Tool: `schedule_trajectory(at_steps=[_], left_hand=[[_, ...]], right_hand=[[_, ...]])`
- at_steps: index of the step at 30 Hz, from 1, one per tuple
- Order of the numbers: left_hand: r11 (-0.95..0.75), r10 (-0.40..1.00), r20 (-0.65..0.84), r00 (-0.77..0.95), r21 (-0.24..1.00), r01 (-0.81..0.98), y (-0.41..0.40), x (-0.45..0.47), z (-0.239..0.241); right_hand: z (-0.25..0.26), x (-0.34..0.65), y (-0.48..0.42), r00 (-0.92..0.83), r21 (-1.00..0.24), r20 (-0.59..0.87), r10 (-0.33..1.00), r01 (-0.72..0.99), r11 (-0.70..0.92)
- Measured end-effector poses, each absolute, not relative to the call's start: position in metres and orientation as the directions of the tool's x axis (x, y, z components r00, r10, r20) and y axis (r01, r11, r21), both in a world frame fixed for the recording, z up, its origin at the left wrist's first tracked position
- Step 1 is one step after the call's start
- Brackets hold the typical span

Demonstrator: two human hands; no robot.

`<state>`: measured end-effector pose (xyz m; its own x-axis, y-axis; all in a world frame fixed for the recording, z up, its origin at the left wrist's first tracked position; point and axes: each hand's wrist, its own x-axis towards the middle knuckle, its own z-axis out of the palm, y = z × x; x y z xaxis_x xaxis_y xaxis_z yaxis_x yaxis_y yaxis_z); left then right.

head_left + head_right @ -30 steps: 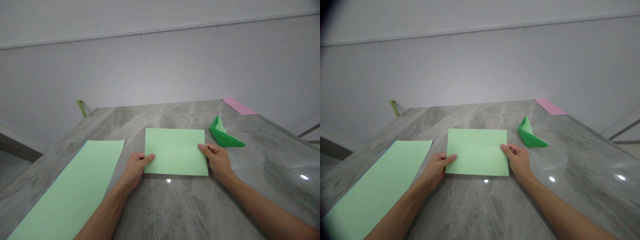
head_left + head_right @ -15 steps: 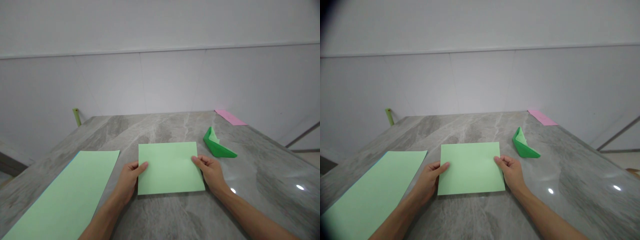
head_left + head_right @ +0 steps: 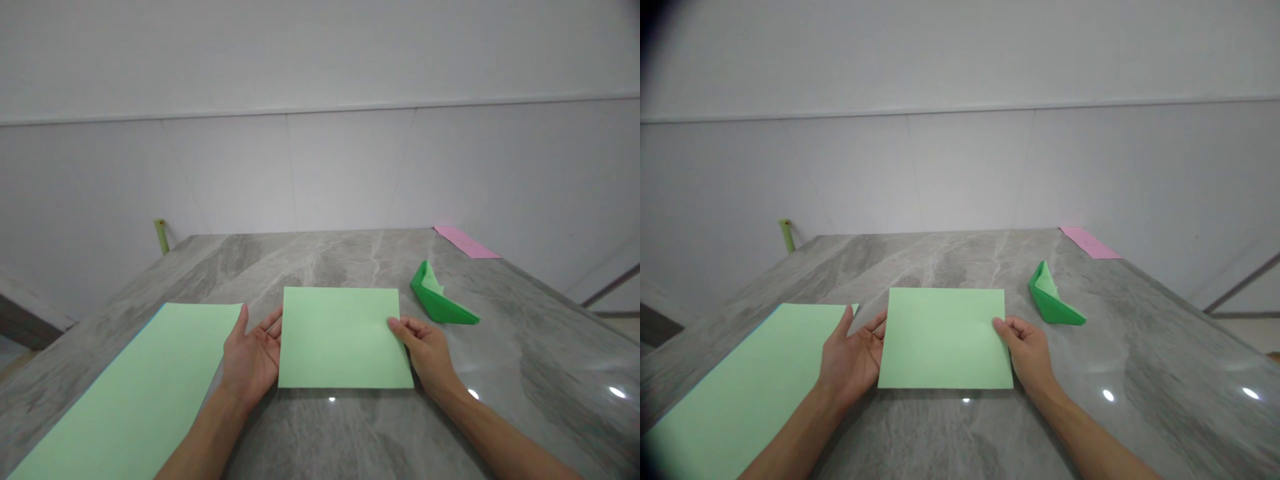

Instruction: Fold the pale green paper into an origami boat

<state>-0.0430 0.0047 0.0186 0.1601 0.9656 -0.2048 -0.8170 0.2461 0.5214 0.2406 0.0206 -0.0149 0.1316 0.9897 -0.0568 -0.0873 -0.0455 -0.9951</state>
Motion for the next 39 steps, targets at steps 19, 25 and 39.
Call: schedule_trajectory(at_steps=[19, 25, 39], left_hand=[[0.166, 0.985, -0.124, 0.117, 0.536, -0.828, 0.001, -0.04, 0.028], [0.126, 0.992, -0.095, 0.088, 0.547, -0.827, 0.004, -0.04, 0.025], [0.022, 0.983, -0.151, -0.099, 0.647, -0.763, 0.009, -0.037, 0.016]], right_hand=[[-0.013, 0.24, 0.021, 0.148, -0.994, -0.092, 0.985, -0.076, -0.081], [-0.013, 0.241, 0.021, 0.152, -0.996, -0.078, 0.985, -0.057, -0.07], [-0.015, 0.241, 0.02, 0.15, -0.994, -0.089, 0.985, -0.08, -0.078]])
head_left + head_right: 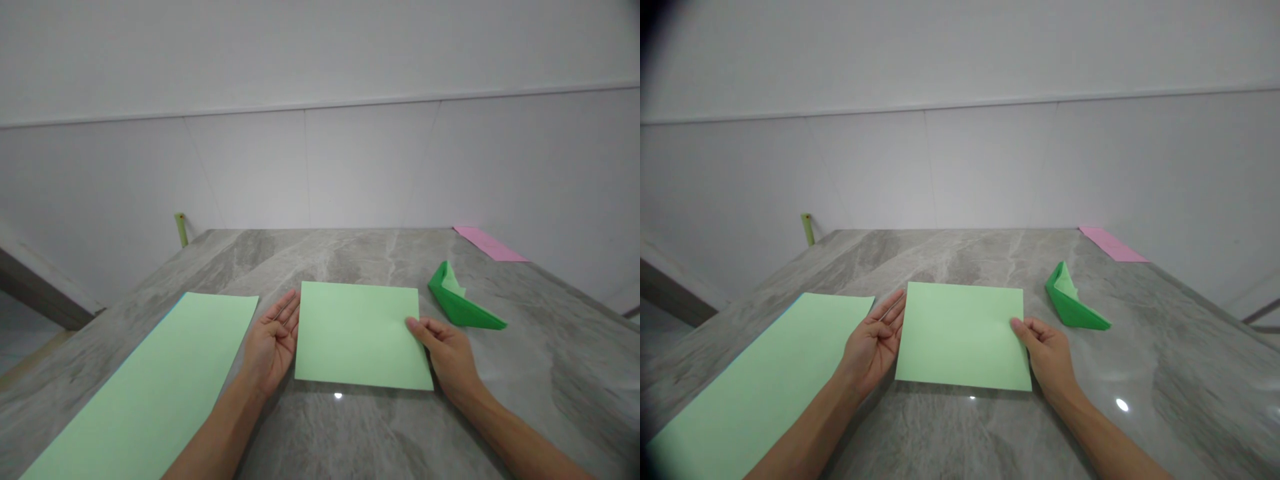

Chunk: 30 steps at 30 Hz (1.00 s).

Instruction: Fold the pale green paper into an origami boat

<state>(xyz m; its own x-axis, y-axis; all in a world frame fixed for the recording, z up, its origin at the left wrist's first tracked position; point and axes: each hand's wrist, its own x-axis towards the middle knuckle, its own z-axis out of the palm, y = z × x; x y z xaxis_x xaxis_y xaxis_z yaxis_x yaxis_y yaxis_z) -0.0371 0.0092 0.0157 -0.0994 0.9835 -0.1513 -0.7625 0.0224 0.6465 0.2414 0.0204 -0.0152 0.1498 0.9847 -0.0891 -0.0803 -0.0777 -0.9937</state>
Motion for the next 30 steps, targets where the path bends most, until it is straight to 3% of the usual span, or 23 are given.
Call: schedule_trajectory(at_steps=[5, 8, 14, 23, 27, 30], left_hand=[[0.009, 0.985, -0.135, -0.111, 0.674, -0.738, 0.007, -0.036, 0.018], [0.043, 0.995, -0.092, -0.035, 0.724, -0.689, 0.003, -0.032, 0.021], [0.152, 0.985, -0.171, -0.011, 0.899, -0.41, -0.003, -0.026, 0.011], [0.182, 0.982, -0.187, 0.015, 0.931, -0.316, -0.001, -0.029, 0.002], [0.156, 0.988, -0.155, 0.017, 0.988, -0.013, 0.0, -0.033, -0.001], [0.041, 0.994, -0.067, 0.089, 0.964, 0.263, 0.0, -0.034, 0.001]], right_hand=[[-0.015, 0.241, 0.021, 0.139, -0.987, -0.125, 0.982, -0.119, -0.108], [-0.017, 0.242, 0.021, 0.137, -0.989, -0.116, 0.984, -0.103, -0.102], [-0.019, 0.243, 0.018, 0.077, -0.996, -0.065, 0.995, -0.069, -0.059], [-0.016, 0.239, 0.02, 0.024, -0.987, -0.002, 1.0, -0.163, 0.002], [-0.017, 0.243, 0.024, 0.074, -0.993, -0.008, 0.997, -0.12, 0.001], [-0.011, 0.248, 0.024, 0.102, -0.983, 0.147, 0.984, 0.129, 0.134]])
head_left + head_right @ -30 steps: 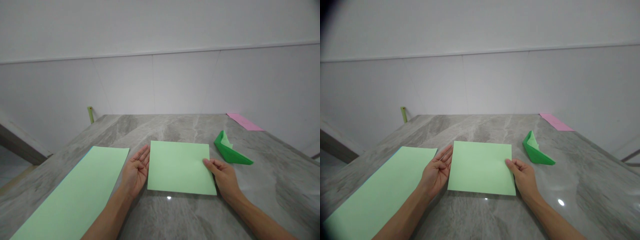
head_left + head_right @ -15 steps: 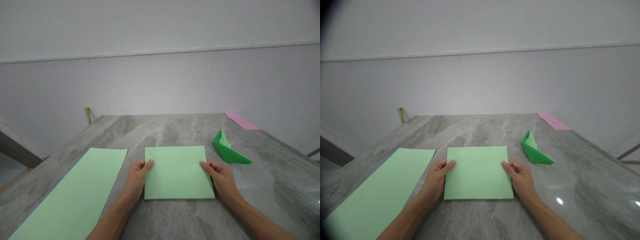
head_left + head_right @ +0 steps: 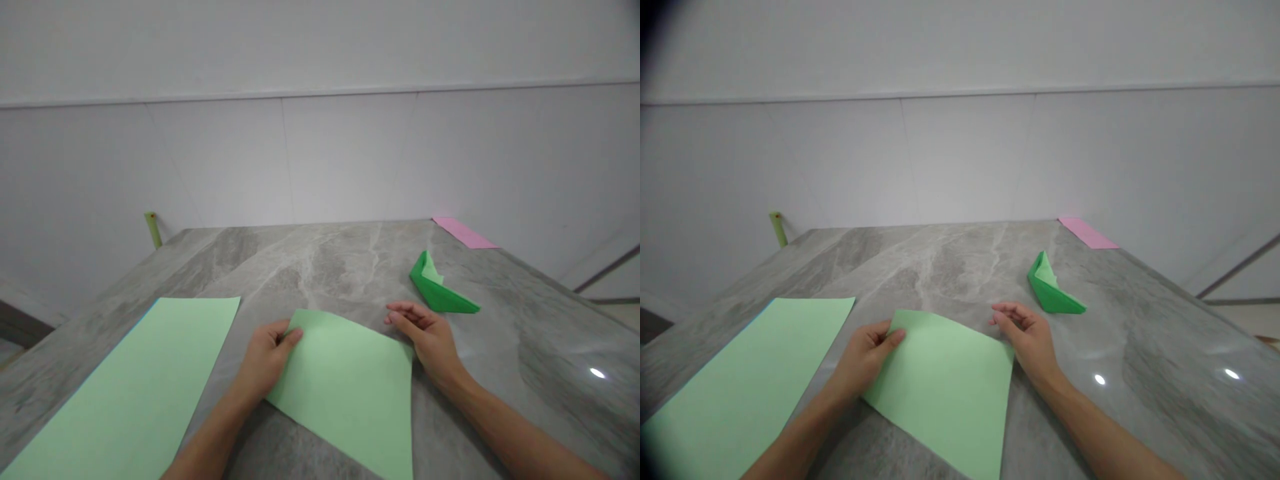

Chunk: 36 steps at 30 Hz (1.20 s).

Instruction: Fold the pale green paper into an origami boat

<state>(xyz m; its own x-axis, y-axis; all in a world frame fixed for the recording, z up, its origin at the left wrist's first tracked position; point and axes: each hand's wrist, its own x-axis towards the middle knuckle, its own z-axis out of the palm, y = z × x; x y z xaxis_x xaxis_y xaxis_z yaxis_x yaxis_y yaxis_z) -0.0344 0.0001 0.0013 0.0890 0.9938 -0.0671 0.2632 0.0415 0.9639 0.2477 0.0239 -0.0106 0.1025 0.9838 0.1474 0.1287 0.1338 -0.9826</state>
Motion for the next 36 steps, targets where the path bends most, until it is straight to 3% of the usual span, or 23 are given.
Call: schedule_trajectory(at_steps=[3, 6, 8, 11, 14, 16, 20, 27, 32, 36], left_hand=[[-0.115, 0.98, 0.026, 0.199, 0.886, 0.449, -0.004, -0.031, 0.007], [-0.234, 0.937, 0.059, 0.343, 0.837, 0.495, -0.009, -0.025, 0.011], [-0.262, 0.921, 0.061, 0.385, 0.827, 0.498, -0.011, -0.024, 0.014], [-0.135, 0.971, 0.028, 0.238, 0.883, 0.449, -0.006, -0.029, 0.017], [0.121, 0.992, -0.123, -0.001, 0.979, 0.162, 0.0, -0.035, 0.02], [0.215, 0.976, -0.214, 0.04, 0.976, -0.02, 0.003, -0.035, 0.019], [0.254, 0.951, -0.236, 0.201, 0.965, -0.066, 0.0, -0.028, 0.01], [0.09, 0.993, -0.102, 0.053, 0.977, 0.194, 0.001, -0.032, 0.006], [-0.085, 0.993, 0.107, -0.049, 0.939, 0.333, -0.001, -0.033, 0.015], [0.025, 0.999, -0.016, -0.035, 0.963, 0.269, -0.004, -0.031, 0.021]], right_hand=[[0.003, 0.245, 0.015, -0.103, -0.841, 0.335, 0.937, 0.416, 0.346], [0.014, 0.233, 0.001, -0.433, -0.746, 0.265, 0.861, 0.474, 0.468], [0.014, 0.224, -0.006, -0.505, -0.744, 0.181, 0.844, 0.491, 0.454], [0.008, 0.22, -0.007, -0.318, -0.866, 0.072, 0.945, 0.451, 0.217], [0.002, 0.223, -0.001, -0.062, -0.977, -0.07, 0.996, 0.204, -0.056], [0.0, 0.223, 0.002, -0.008, -0.99, -0.132, 0.991, 0.049, -0.132], [-0.003, 0.22, 0.004, -0.06, -0.987, -0.151, 0.987, -0.043, -0.154], [-0.003, 0.219, 0.004, -0.095, -0.995, -0.094, 0.991, 0.049, -0.089], [0.0, 0.222, 0.004, -0.061, -0.984, 0.094, 0.994, 0.143, 0.102], [0.002, 0.222, 0.003, -0.126, -0.988, 0.003, 0.992, 0.153, 0.022]])
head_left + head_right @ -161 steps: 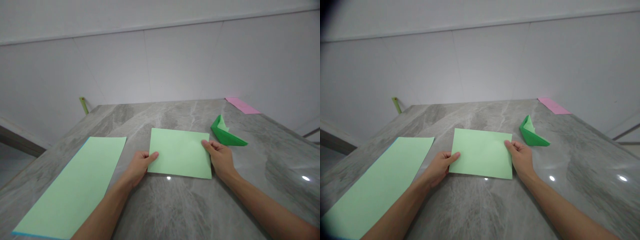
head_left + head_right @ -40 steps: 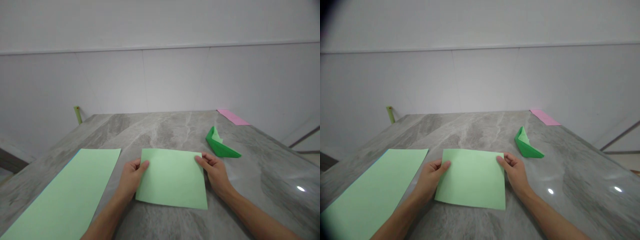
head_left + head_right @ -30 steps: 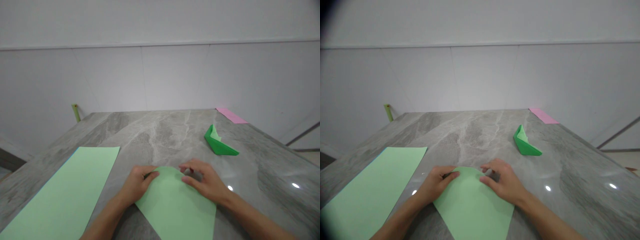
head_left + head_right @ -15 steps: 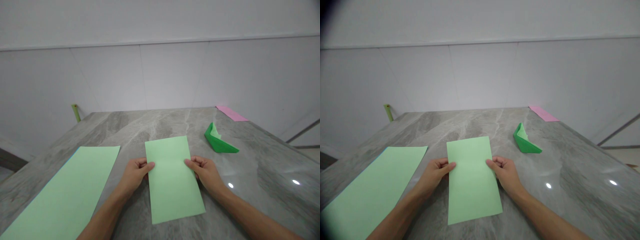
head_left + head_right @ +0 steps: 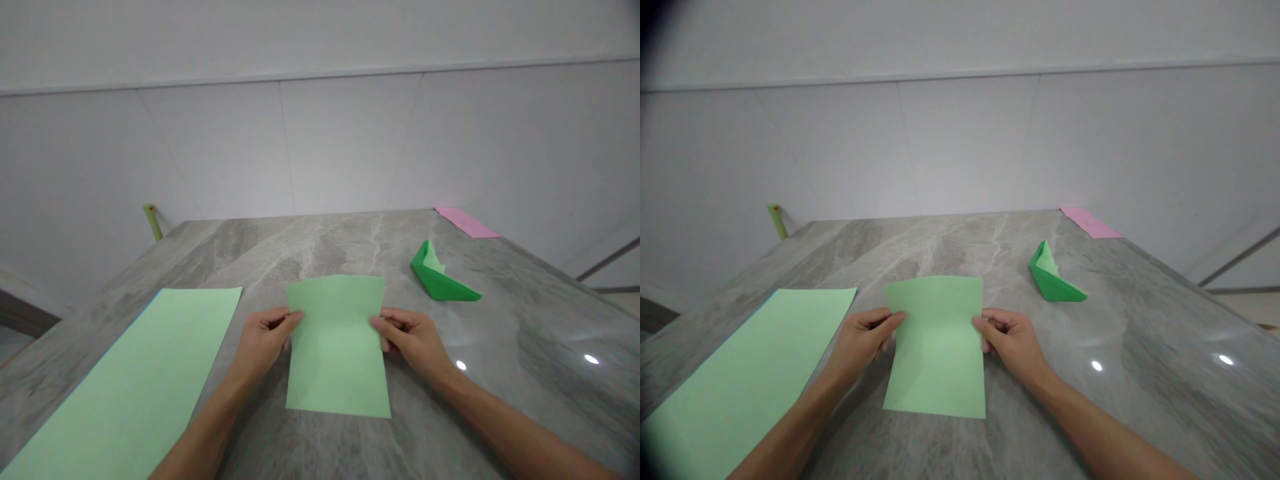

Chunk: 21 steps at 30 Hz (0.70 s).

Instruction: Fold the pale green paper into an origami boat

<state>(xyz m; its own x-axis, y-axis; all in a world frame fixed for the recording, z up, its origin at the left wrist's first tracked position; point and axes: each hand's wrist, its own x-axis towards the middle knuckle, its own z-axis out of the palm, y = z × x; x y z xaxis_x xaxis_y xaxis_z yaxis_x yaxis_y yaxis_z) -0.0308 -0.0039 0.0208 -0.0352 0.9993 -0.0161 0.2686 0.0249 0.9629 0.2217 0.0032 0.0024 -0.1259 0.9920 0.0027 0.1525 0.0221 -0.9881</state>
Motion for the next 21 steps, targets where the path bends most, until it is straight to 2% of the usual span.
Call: schedule_trajectory(at_steps=[3, 5, 8, 18, 21], left_hand=[[0.161, 0.987, -0.161, 0.007, 0.986, 0.031, -0.002, -0.032, 0.019], [0.258, 0.966, -0.254, 0.047, 0.957, -0.135, 0.001, -0.034, 0.017], [0.358, 0.934, -0.342, 0.103, 0.898, -0.255, 0.003, -0.036, 0.014], [0.345, 0.938, -0.34, 0.063, 0.928, -0.137, 0.002, -0.032, 0.004], [0.334, 0.942, -0.327, 0.076, 0.936, -0.108, 0.002, -0.032, 0.002]], right_hand=[[0.003, 0.222, 0.004, -0.143, -0.991, -0.004, 0.99, 0.135, 0.015], [0.003, 0.223, 0.005, -0.143, -0.988, 0.016, 0.99, 0.147, 0.038], [0.003, 0.224, 0.005, -0.136, -0.984, 0.043, 0.99, 0.167, 0.065], [-0.005, 0.226, 0.007, -0.136, -0.977, 0.012, 0.991, 0.211, 0.041], [-0.012, 0.226, 0.009, -0.139, -0.962, 0.019, 0.99, 0.269, 0.056]])
